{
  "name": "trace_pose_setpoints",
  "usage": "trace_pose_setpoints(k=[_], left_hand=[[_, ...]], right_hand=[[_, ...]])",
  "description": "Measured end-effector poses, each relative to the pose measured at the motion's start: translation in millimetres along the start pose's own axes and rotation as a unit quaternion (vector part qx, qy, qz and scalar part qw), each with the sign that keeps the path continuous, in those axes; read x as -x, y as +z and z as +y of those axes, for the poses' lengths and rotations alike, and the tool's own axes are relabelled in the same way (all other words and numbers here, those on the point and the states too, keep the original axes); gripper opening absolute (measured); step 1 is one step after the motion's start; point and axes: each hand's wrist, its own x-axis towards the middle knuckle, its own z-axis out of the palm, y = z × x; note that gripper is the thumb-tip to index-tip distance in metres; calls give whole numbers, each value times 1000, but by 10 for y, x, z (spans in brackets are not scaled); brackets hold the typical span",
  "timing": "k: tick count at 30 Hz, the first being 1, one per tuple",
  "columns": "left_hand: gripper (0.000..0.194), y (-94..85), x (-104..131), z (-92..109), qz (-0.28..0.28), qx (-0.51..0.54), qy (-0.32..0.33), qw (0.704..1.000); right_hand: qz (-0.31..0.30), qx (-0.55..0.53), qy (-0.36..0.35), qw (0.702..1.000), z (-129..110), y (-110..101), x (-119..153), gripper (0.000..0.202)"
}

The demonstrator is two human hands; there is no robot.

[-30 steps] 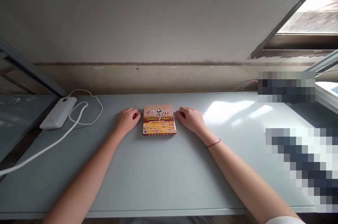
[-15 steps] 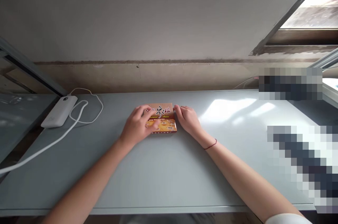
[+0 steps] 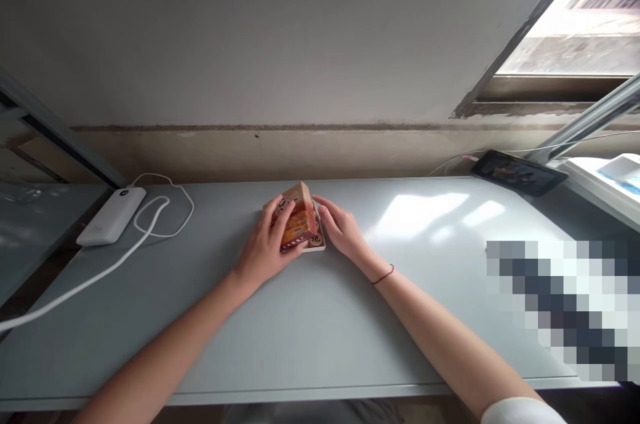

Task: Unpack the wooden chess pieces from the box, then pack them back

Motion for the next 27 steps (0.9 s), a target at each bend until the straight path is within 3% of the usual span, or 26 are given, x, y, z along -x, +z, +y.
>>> trace_pose_setpoints(k=[6, 10, 12, 15, 16, 18, 20, 22, 27], left_hand=[[63, -131, 165, -119, 120, 69, -110, 984], [59, -283, 319, -219, 141, 135, -224, 955], [57, -401, 352, -235, 173, 94, -230, 953], [62, -560, 341, -231, 230, -74, -150, 959], [59, -584, 328, -233, 219, -114, -118, 962], [44, -565, 301, -254, 133, -140, -88, 977], [32, -466, 284, -307, 8, -106, -106, 989], [34, -337, 282, -377, -84, -74, -141, 984], [40, -191, 299, -461, -143, -43, -172, 974]], right_hand=[[-29, 62, 45, 997, 33, 29, -32, 41], [-31, 80, 41, 995, 47, 31, -41, 40], [-35, 81, 41, 995, 62, 31, -44, 40], [-35, 80, 41, 995, 81, 28, -46, 41], [-33, 78, 42, 996, 82, 23, -46, 42], [-32, 73, 51, 995, 69, 5, -44, 45], [-44, 69, 69, 994, 36, -22, -38, 46], [-69, 68, 88, 991, -8, -48, -26, 46], [-112, 84, 91, 986, -90, -40, 9, 49]])
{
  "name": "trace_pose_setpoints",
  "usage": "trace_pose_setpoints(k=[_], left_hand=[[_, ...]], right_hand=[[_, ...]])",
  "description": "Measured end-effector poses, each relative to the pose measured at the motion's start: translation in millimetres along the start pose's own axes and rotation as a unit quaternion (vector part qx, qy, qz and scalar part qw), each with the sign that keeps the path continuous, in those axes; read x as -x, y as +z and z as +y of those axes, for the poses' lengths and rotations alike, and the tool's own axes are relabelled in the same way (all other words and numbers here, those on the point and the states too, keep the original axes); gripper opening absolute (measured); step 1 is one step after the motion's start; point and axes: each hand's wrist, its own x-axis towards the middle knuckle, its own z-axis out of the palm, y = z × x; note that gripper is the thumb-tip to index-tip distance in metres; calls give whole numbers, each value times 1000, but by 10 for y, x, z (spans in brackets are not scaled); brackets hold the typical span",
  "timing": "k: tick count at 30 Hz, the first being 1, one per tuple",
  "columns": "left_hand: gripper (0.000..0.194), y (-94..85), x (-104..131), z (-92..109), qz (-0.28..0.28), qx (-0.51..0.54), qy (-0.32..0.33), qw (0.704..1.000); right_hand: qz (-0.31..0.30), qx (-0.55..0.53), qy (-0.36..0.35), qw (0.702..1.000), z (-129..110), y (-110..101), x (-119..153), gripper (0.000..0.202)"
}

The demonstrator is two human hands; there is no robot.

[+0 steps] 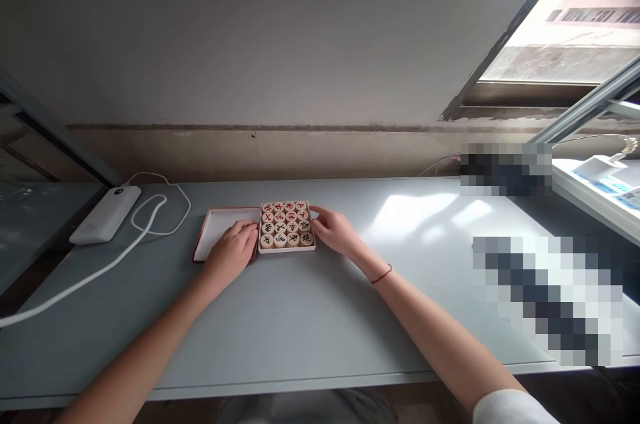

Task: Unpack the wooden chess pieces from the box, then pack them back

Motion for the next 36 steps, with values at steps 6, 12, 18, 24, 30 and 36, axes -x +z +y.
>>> trace_pose_setpoints(k=[6, 12, 18, 24, 30, 36], left_hand=[[42, -162, -153, 90, 26, -13, -6, 1000], [29, -235, -488, 189, 13, -109, -6, 994], [30, -175, -441, 260, 20, -141, -25, 989], [45, -160, -374, 395, 18, -224, -47, 973], [43, -153, -337, 450, 7, -220, -47, 974], [33, -160, -317, 428, -1, -178, -57, 982]], right_hand=[[8, 16, -6, 1000, -45, 47, -20, 48], [14, 20, 10, 1000, -81, 80, -5, 49], [42, 33, -13, 998, -109, 190, 70, 47], [33, 46, -14, 998, -166, 237, 113, 48], [44, 61, -22, 997, -185, 273, 170, 47], [65, 70, -39, 995, -173, 310, 207, 46]])
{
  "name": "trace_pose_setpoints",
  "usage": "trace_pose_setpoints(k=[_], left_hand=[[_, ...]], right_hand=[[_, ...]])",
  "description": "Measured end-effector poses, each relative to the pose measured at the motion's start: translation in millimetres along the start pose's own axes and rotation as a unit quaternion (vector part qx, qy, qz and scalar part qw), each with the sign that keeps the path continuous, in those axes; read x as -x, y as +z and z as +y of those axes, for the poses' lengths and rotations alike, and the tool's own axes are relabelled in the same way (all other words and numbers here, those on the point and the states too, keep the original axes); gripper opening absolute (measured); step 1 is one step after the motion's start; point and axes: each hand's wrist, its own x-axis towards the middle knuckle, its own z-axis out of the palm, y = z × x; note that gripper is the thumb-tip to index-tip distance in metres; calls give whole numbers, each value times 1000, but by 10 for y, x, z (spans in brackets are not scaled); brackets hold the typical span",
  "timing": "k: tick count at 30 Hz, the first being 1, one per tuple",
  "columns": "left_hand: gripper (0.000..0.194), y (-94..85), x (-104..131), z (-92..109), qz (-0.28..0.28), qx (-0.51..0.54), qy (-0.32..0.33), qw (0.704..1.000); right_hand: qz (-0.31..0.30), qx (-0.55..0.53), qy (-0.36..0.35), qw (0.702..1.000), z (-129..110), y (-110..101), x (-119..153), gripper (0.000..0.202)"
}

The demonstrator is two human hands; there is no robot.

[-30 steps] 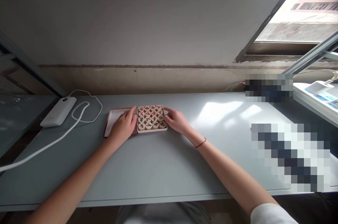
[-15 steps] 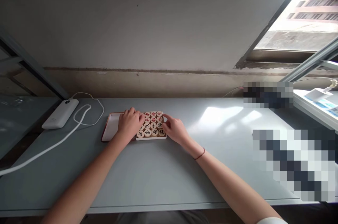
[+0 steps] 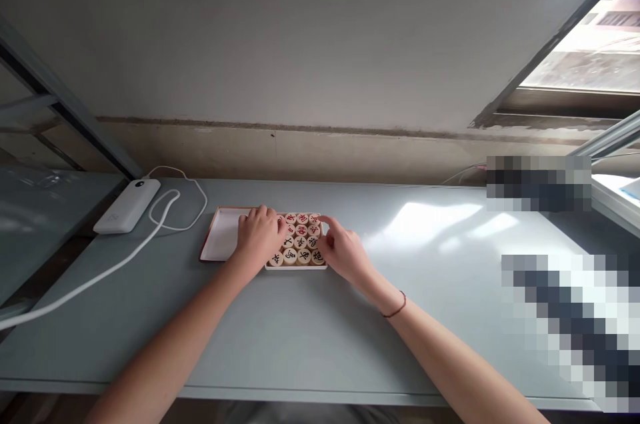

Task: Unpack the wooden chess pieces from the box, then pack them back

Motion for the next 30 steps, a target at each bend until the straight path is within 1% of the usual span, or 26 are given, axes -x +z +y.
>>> trace_pose_setpoints(k=[4, 7, 10, 15, 19, 21, 23, 25, 27, 28, 30], left_hand=[[26, -13, 13, -2, 30, 33, -8, 999], [25, -16, 35, 5, 49, 34, 7, 998], [26, -8, 52, 3, 54, 36, 20, 998], [18, -23, 46, -28, 34, 90, 22, 995], [14, -63, 25, -75, -12, 151, 9, 988], [14, -66, 15, -104, -26, 164, 13, 986], [14, -53, 4, -134, -24, 158, 25, 987], [14, -43, -6, -156, -10, 152, 37, 988], [14, -59, -6, -154, 26, 162, 47, 985], [14, -83, 3, -139, 52, 177, 57, 981], [14, -155, 46, -71, 90, 234, 84, 964]], right_hand=[[6, 10, -1, 1000, 22, 0, -1, 42], [9, 11, -7, 1000, 35, 3, 3, 39], [6, 4, -11, 1000, 36, 3, 12, 37], [-1, -4, 1, 1000, 18, -11, 20, 36], [-3, -13, -2, 1000, 13, -13, 23, 36], [-5, -17, -4, 1000, 17, -13, 26, 36], [-8, -19, -3, 1000, 24, -20, 28, 34], [-10, -22, -3, 1000, 25, -35, 31, 33], [2, -24, -10, 1000, 12, -50, 35, 30], [21, -20, -20, 999, -3, -54, 40, 29], [81, 1, -59, 995, -46, -53, 56, 29]])
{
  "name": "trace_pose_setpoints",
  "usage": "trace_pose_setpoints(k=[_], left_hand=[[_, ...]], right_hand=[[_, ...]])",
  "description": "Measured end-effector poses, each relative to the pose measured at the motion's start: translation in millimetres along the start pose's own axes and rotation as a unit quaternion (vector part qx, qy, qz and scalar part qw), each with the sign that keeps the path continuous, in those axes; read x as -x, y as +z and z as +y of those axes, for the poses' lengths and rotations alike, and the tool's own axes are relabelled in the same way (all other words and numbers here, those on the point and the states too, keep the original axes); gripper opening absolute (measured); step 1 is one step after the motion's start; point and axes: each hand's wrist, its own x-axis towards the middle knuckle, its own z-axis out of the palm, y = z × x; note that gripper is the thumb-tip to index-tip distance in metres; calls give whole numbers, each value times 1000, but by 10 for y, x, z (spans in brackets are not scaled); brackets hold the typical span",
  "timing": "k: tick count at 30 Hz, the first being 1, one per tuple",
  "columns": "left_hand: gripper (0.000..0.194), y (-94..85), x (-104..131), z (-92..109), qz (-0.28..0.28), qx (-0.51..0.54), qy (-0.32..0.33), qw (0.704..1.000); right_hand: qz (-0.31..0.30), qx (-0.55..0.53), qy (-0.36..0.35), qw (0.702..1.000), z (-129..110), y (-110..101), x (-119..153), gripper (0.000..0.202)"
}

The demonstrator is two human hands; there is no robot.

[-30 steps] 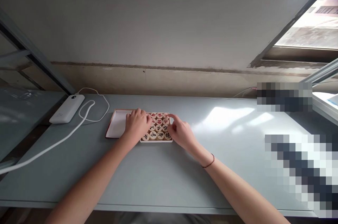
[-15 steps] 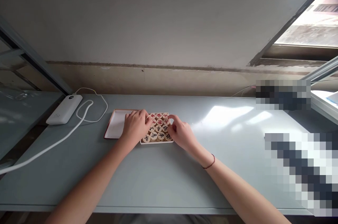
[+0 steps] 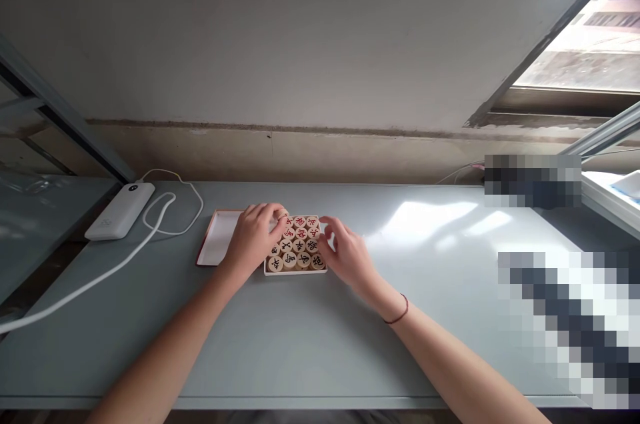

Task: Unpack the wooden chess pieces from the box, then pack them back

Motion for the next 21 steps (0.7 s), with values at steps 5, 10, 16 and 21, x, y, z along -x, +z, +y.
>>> trace_pose_setpoints(k=[5, 10, 16, 21], left_hand=[[17, -19, 120, 334, -98, 272, -56, 956], [24, 94, 132, 292, -42, 388, -137, 910], [23, 146, 88, 151, -13, 360, -103, 927], [28, 177, 132, 203, -14, 244, -44, 969]], right_hand=[[70, 14, -141, 987, -90, 2, 41, 28], [90, 29, -116, 989, 140, -71, -54, 30], [60, 109, 43, 991, 671, -33, -268, 40], [93, 37, -6, 995, 402, -70, -190, 38]])
